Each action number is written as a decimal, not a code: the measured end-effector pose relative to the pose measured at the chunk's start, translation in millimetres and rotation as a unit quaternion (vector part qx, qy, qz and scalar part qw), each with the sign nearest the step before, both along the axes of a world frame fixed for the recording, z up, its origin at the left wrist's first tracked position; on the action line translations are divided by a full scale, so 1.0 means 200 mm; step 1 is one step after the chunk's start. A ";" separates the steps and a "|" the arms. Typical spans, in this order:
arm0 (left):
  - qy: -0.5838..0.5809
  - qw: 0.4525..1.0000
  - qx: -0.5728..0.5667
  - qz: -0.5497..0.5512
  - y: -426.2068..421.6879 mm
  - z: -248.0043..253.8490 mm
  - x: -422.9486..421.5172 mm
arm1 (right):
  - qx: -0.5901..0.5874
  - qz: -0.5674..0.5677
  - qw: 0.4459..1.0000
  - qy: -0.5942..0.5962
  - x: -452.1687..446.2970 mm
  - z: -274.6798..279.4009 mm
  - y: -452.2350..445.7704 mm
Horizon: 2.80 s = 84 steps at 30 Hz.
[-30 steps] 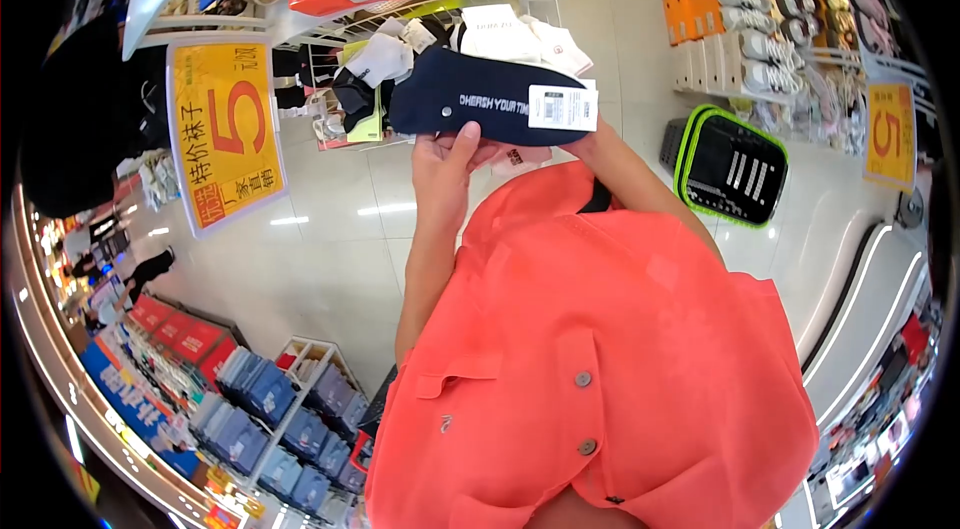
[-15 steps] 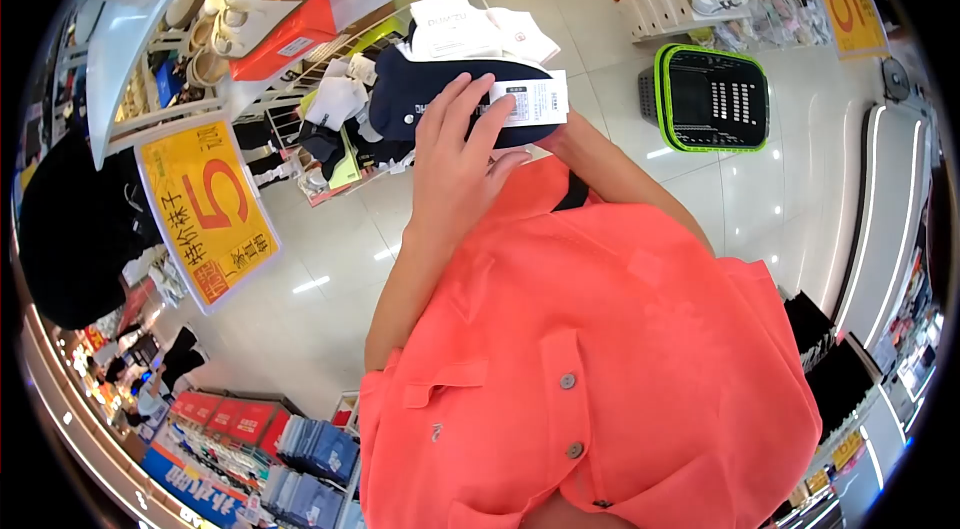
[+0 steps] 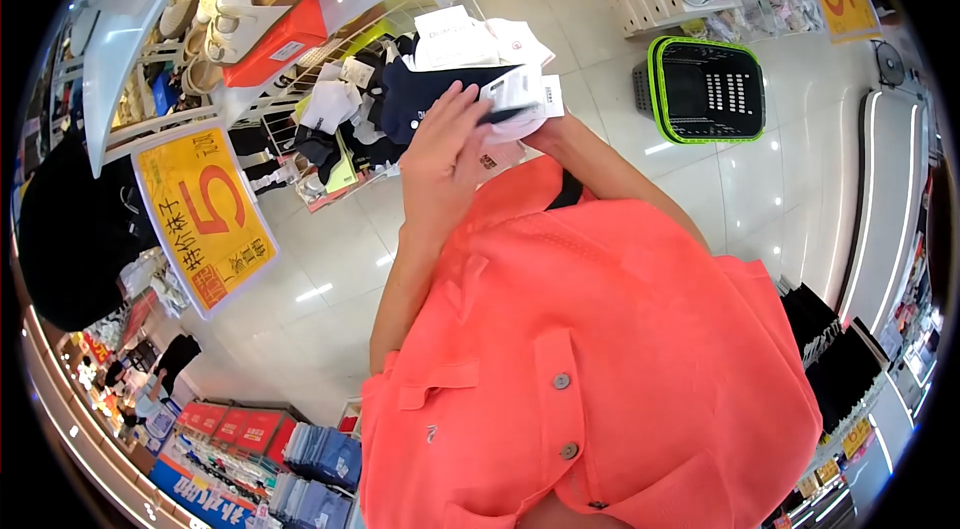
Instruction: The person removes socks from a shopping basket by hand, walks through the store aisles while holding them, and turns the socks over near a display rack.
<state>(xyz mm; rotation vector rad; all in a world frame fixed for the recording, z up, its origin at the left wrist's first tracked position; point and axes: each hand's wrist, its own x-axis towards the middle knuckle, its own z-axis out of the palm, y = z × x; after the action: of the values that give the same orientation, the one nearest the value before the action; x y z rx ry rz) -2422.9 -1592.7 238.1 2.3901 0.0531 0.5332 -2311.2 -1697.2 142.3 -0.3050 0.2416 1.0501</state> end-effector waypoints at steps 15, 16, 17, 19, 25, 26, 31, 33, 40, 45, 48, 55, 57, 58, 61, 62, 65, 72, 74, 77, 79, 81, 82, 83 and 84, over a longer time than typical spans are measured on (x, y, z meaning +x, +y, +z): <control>-0.232 0.645 -0.692 0.227 0.26 -0.10 -0.29 | -0.023 0.032 0.999 -0.005 0.00 -0.05 0.04; -0.243 0.636 -0.694 0.234 0.24 -0.09 -0.28 | -0.022 0.032 0.999 -0.005 -0.01 -0.05 0.04; -0.253 0.627 -0.697 0.239 0.23 -0.08 -0.27 | -0.022 0.032 0.999 -0.007 -0.01 -0.05 0.05; -0.253 0.648 -0.676 0.241 0.19 -0.02 -0.24 | -0.029 0.036 0.999 -0.007 -0.01 -0.07 0.04; -0.074 0.943 -0.289 0.146 0.03 0.05 -0.16 | -0.059 0.040 0.997 -0.012 -0.02 -0.12 0.01; -0.095 0.966 -0.226 0.078 0.03 0.06 -0.14 | -0.065 0.039 0.997 -0.013 -0.01 -0.13 0.00; 0.049 0.870 -0.418 0.259 0.12 -0.20 -0.35 | -0.091 0.027 0.995 -0.017 0.02 -0.16 -0.07; 0.118 0.824 -0.474 0.288 0.13 -0.28 -0.37 | -0.100 0.026 0.994 -0.017 0.02 -0.18 -0.09; 0.054 0.584 -0.798 0.139 -0.05 -0.43 -0.11 | -0.124 0.043 0.990 -0.051 0.01 -0.27 -0.18; -0.068 0.552 -0.797 0.233 -0.03 -0.52 -0.24 | -0.243 0.068 0.953 -0.168 0.00 -0.06 -0.07; -0.119 0.499 -0.820 0.253 0.09 -0.67 -0.45 | -0.251 0.066 0.953 -0.158 0.02 -0.05 -0.13; -0.129 0.516 -0.785 0.319 0.25 -0.77 -0.52 | -0.215 -0.026 0.974 -0.069 0.15 0.03 -0.42; -0.112 0.539 -0.794 0.259 0.26 -0.80 -0.40 | -0.211 -0.038 0.974 -0.077 0.15 0.07 -0.45; -0.103 0.544 -0.802 0.224 0.27 -0.85 -0.33 | -0.202 -0.039 0.975 -0.085 0.16 0.09 -0.45; -0.099 0.544 -0.814 0.178 0.30 -0.94 -0.08 | -0.213 -0.052 0.971 -0.092 0.15 0.15 -0.44; -0.102 0.538 -0.819 0.171 0.31 -0.96 -0.01 | -0.225 -0.060 0.967 -0.102 0.14 0.16 -0.43; -0.083 0.532 -0.828 0.158 0.36 -1.06 0.15 | -0.239 -0.081 0.962 -0.109 0.12 0.17 -0.44; 0.110 0.653 -0.643 0.385 0.50 -1.19 0.12 | -0.257 -0.096 0.951 -0.145 0.12 0.22 -0.35; 0.097 0.710 -0.612 0.336 0.49 -0.94 0.05 | -0.286 -0.069 0.934 -0.201 0.10 0.21 -0.31; 0.058 0.875 -0.450 0.171 0.41 -0.44 0.04 | -0.281 -0.051 0.930 -0.232 0.10 0.22 -0.18; 0.054 0.952 -0.284 0.097 0.32 -0.14 0.04 | -0.312 0.021 0.919 -0.241 0.11 0.18 -0.13; 0.058 0.987 -0.140 0.052 0.24 -0.04 0.06 | -0.278 0.001 0.933 -0.229 0.08 0.24 -0.02; 0.073 0.987 -0.129 0.057 0.19 -0.02 0.07 | -0.247 -0.026 0.943 -0.220 0.07 0.26 0.03; 0.086 0.988 -0.116 0.060 0.16 -0.01 0.09 | -0.260 -0.004 0.942 -0.210 0.07 0.26 0.06; 0.081 0.988 -0.111 0.062 0.16 -0.01 0.10 | -0.255 -0.004 0.943 -0.215 0.07 0.28 0.10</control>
<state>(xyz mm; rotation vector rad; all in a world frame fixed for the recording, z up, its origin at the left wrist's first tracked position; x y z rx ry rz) -2403.0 -1561.5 236.0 2.2148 0.3200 0.3673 -2297.3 -1678.0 198.8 -0.9879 0.1159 0.8739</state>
